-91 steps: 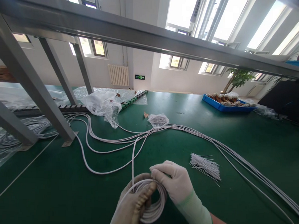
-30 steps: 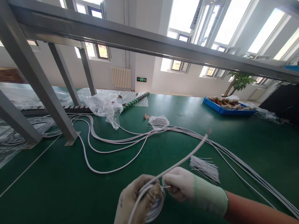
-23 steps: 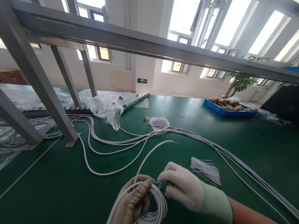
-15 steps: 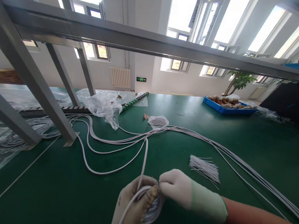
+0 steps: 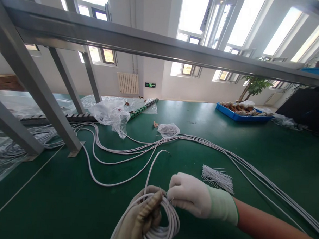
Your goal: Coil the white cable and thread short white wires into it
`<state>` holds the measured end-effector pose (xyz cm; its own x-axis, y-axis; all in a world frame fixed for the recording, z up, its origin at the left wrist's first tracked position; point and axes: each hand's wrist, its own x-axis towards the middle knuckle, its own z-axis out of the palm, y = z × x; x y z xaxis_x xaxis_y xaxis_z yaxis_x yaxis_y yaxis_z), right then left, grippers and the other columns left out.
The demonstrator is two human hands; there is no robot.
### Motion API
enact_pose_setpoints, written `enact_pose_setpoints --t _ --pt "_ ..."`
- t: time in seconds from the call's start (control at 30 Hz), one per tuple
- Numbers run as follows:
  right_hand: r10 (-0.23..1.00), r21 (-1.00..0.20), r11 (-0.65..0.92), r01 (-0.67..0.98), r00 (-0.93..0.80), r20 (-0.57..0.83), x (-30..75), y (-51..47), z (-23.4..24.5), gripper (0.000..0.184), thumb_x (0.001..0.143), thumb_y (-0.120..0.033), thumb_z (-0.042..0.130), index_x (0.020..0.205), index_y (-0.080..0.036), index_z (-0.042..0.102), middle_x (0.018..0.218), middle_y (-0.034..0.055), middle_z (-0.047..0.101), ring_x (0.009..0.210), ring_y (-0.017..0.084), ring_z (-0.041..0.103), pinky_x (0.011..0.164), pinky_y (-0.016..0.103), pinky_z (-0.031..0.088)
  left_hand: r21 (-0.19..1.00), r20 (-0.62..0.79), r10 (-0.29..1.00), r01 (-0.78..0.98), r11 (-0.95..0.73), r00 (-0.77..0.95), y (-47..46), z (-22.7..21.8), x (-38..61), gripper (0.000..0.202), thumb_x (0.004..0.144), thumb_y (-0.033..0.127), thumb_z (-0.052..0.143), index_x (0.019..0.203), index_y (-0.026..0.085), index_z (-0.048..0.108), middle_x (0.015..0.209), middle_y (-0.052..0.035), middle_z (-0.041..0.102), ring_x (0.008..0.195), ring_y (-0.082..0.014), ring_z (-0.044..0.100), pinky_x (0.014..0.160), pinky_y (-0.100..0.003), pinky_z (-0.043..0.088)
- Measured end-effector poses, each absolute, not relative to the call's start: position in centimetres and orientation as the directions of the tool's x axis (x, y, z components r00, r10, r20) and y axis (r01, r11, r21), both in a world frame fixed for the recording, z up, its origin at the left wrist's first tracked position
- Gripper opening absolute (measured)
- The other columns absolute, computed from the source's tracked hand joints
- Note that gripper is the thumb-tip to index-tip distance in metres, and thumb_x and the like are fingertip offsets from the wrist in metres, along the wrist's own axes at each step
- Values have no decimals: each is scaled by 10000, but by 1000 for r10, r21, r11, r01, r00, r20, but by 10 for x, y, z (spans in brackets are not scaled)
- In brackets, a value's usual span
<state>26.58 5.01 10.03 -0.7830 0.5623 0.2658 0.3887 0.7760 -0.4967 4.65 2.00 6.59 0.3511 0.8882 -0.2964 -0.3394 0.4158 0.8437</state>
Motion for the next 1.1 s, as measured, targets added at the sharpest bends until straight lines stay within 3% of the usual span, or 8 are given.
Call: enact_pose_setpoints --t 0.13,0.27,0.37,0.47,0.63,0.77,0.9,1.1 --pt "826 -725 354 590 -561 -53 250 45 101 272 955 -245 497 691 -185 520 681 -26 466 610 131 404 555 258 325 910 -298 880 -169 379 369 20 86 48 394 749 586 803 903 226 754 901 -69 739 834 -259 685 773 -366 577" --pt "735 -820 -139 556 -497 -462 249 46 104 290 967 -300 478 697 -198 506 592 -51 430 498 117 382 447 234 290 951 -308 922 40 307 235 17 95 48 285 797 485 765 903 221 743 942 -77 738 894 -298 687 753 -380 570" --pt "885 -863 66 501 -428 -181 259 48 105 248 1024 -342 433 934 -177 594 722 -16 516 585 143 456 533 255 394 927 -314 916 -130 353 251 15 90 42 426 766 555 780 1005 204 742 811 -56 714 696 -233 653 672 -346 561" --pt "781 -592 582 558 -587 214 268 49 99 273 1020 -349 506 1199 -173 614 1002 78 591 803 198 521 709 322 447 927 -287 935 -188 325 207 11 85 37 529 724 639 786 1054 227 746 782 -52 709 698 -244 659 703 -366 579" --pt "593 -238 803 547 -775 220 262 48 92 243 1026 -313 471 921 -169 636 903 70 581 724 185 440 687 338 381 925 -295 927 -175 338 231 13 86 40 519 731 686 750 1008 247 752 845 -76 733 778 -287 685 749 -405 598" --pt "859 -641 353 682 -507 -66 247 44 100 276 1009 -292 463 781 -180 569 752 10 516 660 159 440 613 287 390 940 -322 906 -18 340 274 16 93 48 385 772 567 774 941 222 744 1004 -99 742 966 -329 686 831 -422 585" --pt "732 -840 -159 519 -509 -453 244 47 112 305 1013 -349 455 758 -195 522 657 -40 449 545 124 407 482 237 330 953 -302 942 23 302 148 15 93 49 329 788 542 755 932 246 746 1002 -87 750 933 -324 685 775 -405 578" --pt "833 -791 434 432 -526 170 264 56 97 243 994 -376 608 1130 -179 648 970 46 582 788 172 557 697 300 497 929 -300 941 -176 326 159 17 78 35 516 654 637 828 1015 275 758 869 -70 746 778 -304 683 760 -438 607"
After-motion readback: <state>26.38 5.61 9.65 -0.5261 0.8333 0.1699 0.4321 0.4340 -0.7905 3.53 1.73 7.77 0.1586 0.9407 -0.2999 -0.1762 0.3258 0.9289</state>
